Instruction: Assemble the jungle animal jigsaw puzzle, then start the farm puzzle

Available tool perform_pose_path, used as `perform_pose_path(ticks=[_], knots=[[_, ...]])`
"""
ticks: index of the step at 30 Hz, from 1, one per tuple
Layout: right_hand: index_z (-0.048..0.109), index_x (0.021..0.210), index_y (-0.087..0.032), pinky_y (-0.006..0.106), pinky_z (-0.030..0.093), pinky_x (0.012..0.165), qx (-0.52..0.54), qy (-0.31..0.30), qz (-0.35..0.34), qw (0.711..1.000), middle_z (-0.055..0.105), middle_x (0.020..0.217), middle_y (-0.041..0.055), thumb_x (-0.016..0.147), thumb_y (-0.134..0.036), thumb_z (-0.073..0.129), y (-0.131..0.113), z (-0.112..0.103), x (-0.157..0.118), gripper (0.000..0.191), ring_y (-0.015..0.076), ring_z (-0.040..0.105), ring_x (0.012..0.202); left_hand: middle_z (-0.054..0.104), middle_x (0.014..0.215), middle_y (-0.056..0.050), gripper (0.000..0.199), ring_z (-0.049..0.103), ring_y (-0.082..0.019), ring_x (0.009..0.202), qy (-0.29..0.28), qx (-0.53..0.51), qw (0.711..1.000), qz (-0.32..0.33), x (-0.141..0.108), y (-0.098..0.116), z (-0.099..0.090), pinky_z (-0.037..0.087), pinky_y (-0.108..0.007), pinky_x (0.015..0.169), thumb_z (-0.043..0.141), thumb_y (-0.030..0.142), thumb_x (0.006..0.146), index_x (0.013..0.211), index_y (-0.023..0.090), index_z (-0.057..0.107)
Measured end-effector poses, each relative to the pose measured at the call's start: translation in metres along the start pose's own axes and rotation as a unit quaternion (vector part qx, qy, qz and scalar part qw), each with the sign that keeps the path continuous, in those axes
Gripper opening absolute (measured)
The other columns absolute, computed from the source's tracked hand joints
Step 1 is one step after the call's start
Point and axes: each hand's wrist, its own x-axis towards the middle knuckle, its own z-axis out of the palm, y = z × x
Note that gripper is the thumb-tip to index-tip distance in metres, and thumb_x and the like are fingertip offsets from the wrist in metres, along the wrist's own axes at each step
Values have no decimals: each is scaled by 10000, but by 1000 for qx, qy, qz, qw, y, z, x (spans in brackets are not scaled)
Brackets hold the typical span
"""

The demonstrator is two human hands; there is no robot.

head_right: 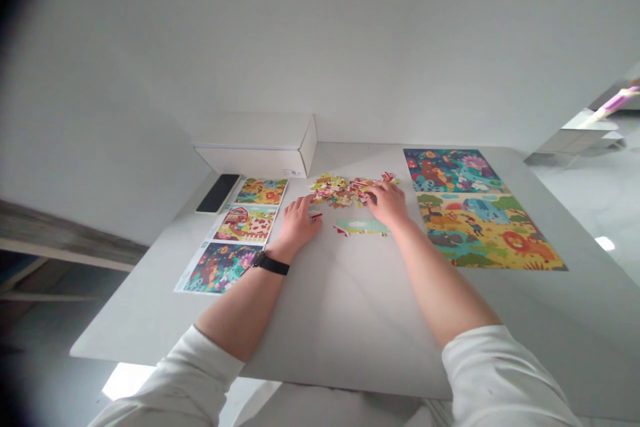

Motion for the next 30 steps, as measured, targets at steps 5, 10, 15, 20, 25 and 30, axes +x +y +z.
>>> perform_pose_path(ticks=[5, 10, 15, 20, 25, 30], knots=[[831, 1240, -287, 596, 534, 1130, -11, 31, 40, 999, 750, 1414, 126, 982, -302, 696, 5, 1, -1, 291, 383, 664, 1303, 710, 1444, -141, 609, 638, -371, 1376, 0, 6, 1000, -8, -1, 1, -2, 479, -518, 1191, 682, 229, 925, 1525, 245, 580], [826, 1270, -278, 608, 537, 1123, -14, 26, 73, 997, 748, 1422, 137, 995, -296, 676, 6, -2, 0, 314, 394, 675, 1274, 706, 1434, -147, 548, 643, -377, 1364, 8, 24, 1000, -10, -3, 2, -1, 489, -527, 1182, 666, 220, 935, 1479, 253, 608], [822, 1302, -288, 586, 529, 1164, 4, -3, 28, 1000, 734, 1444, 145, 1019, -305, 683, -3, -5, 1, 315, 383, 659, 1356, 681, 1472, -151, 605, 614, -361, 1424, 24, 4, 1000, 14, -3, -3, -2, 458, -517, 1252, 696, 229, 934, 1527, 254, 578], [852, 1093, -265, 483, 559, 1119, -8, -10, 29, 999, 795, 1311, 121, 1040, -262, 641, -2, -8, 2, 218, 319, 707, 1272, 674, 1486, -148, 529, 622, -334, 1428, 50, -33, 998, 35, 10, -11, -15, 480, -502, 1264, 691, 243, 969, 1493, 229, 616], [849, 1112, -239, 494, 585, 1038, -29, 30, 46, 998, 804, 1179, 157, 1036, -280, 627, -4, -10, 1, 238, 340, 727, 1134, 703, 1462, -134, 456, 638, -308, 1418, 48, -63, 995, 58, 42, -1, -21, 495, -493, 1264, 654, 233, 1005, 1461, 229, 662], [832, 1310, -316, 548, 518, 1192, 18, -6, -76, 997, 756, 1398, 112, 1030, -335, 702, -14, -7, -3, 310, 341, 662, 1341, 704, 1509, -123, 455, 621, -303, 1451, 4, -33, 996, 87, 59, 12, -1, 489, -485, 1262, 645, 235, 1016, 1469, 242, 687]])
